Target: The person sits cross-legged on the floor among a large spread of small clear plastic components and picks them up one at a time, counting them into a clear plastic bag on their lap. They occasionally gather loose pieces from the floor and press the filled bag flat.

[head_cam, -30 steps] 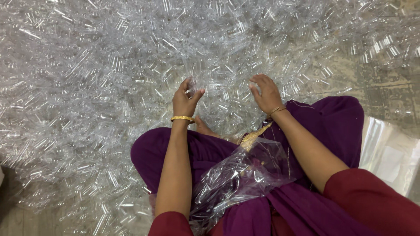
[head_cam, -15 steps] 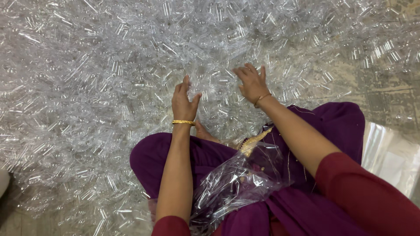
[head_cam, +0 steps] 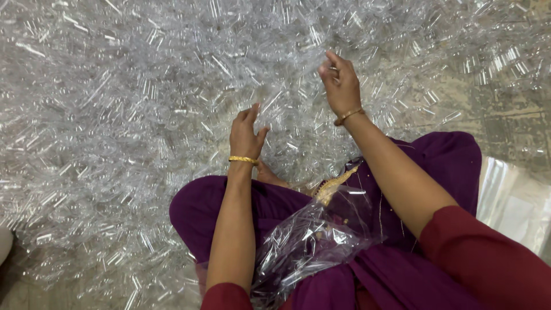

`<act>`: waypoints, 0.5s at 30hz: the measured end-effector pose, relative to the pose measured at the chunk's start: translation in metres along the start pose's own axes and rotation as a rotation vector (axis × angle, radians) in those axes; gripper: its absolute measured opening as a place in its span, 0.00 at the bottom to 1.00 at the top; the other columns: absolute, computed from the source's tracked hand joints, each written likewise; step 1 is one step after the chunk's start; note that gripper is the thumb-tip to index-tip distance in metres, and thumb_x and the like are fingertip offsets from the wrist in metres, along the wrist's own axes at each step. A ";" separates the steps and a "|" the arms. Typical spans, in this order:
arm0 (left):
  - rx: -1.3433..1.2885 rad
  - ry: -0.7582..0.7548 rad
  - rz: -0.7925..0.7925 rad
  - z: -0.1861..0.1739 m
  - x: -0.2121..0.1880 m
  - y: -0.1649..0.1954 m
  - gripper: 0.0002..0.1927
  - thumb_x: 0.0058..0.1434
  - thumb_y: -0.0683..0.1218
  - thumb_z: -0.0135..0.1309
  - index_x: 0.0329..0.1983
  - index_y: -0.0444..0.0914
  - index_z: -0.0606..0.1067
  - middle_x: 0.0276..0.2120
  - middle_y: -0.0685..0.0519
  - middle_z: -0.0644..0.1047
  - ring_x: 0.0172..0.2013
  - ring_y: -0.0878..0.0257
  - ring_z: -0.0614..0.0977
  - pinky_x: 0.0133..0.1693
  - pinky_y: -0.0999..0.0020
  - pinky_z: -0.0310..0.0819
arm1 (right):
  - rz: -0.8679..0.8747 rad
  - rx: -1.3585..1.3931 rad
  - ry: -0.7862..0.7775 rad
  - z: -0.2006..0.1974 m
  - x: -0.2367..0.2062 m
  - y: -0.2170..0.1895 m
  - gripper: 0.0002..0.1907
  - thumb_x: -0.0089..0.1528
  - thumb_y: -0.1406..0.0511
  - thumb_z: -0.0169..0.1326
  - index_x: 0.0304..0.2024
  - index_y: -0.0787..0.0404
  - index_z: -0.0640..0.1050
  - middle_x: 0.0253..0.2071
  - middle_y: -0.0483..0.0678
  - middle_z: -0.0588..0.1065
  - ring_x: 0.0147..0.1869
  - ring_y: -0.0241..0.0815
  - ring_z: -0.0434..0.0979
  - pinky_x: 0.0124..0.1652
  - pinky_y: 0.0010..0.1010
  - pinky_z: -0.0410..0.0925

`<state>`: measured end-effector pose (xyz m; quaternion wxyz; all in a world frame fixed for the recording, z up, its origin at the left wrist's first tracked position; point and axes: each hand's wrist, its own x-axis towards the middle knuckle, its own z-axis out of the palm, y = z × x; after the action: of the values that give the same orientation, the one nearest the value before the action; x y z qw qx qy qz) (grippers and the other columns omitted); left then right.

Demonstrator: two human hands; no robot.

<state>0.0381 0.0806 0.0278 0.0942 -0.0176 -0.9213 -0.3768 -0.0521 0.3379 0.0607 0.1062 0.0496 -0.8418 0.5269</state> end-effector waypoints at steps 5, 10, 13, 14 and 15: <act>-0.140 -0.043 0.038 -0.001 0.003 0.006 0.37 0.53 0.44 0.70 0.67 0.40 0.71 0.52 0.45 0.77 0.52 0.47 0.79 0.53 0.55 0.74 | 0.104 0.251 -0.190 0.022 -0.011 -0.012 0.22 0.69 0.56 0.54 0.61 0.58 0.76 0.55 0.51 0.79 0.58 0.40 0.80 0.59 0.31 0.73; -0.200 0.048 0.003 -0.006 0.004 0.004 0.33 0.53 0.41 0.69 0.62 0.37 0.71 0.53 0.44 0.77 0.53 0.49 0.80 0.55 0.57 0.75 | 0.226 0.218 -0.151 0.035 -0.013 0.010 0.22 0.71 0.53 0.49 0.59 0.60 0.79 0.52 0.49 0.83 0.61 0.40 0.83 0.61 0.31 0.72; -0.195 0.091 0.011 -0.009 0.003 -0.001 0.33 0.52 0.39 0.67 0.62 0.36 0.70 0.54 0.44 0.76 0.54 0.48 0.79 0.56 0.57 0.74 | -0.095 -0.374 -0.411 0.040 -0.016 0.024 0.23 0.62 0.58 0.63 0.56 0.63 0.80 0.54 0.57 0.79 0.57 0.51 0.79 0.57 0.40 0.69; -0.189 0.103 0.013 -0.009 0.003 -0.002 0.33 0.52 0.39 0.67 0.62 0.36 0.70 0.54 0.43 0.76 0.54 0.47 0.79 0.56 0.57 0.73 | -0.078 -0.383 -0.452 0.040 -0.016 0.027 0.25 0.60 0.57 0.64 0.57 0.62 0.79 0.52 0.56 0.79 0.56 0.51 0.79 0.56 0.40 0.70; -0.160 0.108 0.002 -0.009 0.004 -0.003 0.33 0.52 0.38 0.67 0.62 0.36 0.70 0.54 0.44 0.76 0.55 0.47 0.78 0.56 0.56 0.73 | -0.063 -0.392 -0.495 0.039 -0.016 0.029 0.27 0.59 0.56 0.65 0.57 0.61 0.78 0.51 0.55 0.80 0.55 0.50 0.80 0.56 0.40 0.71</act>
<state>0.0358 0.0718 0.0331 0.1423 -0.0055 -0.8819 -0.4495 -0.0472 0.3151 0.0150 -0.0779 0.1811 -0.9257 0.3228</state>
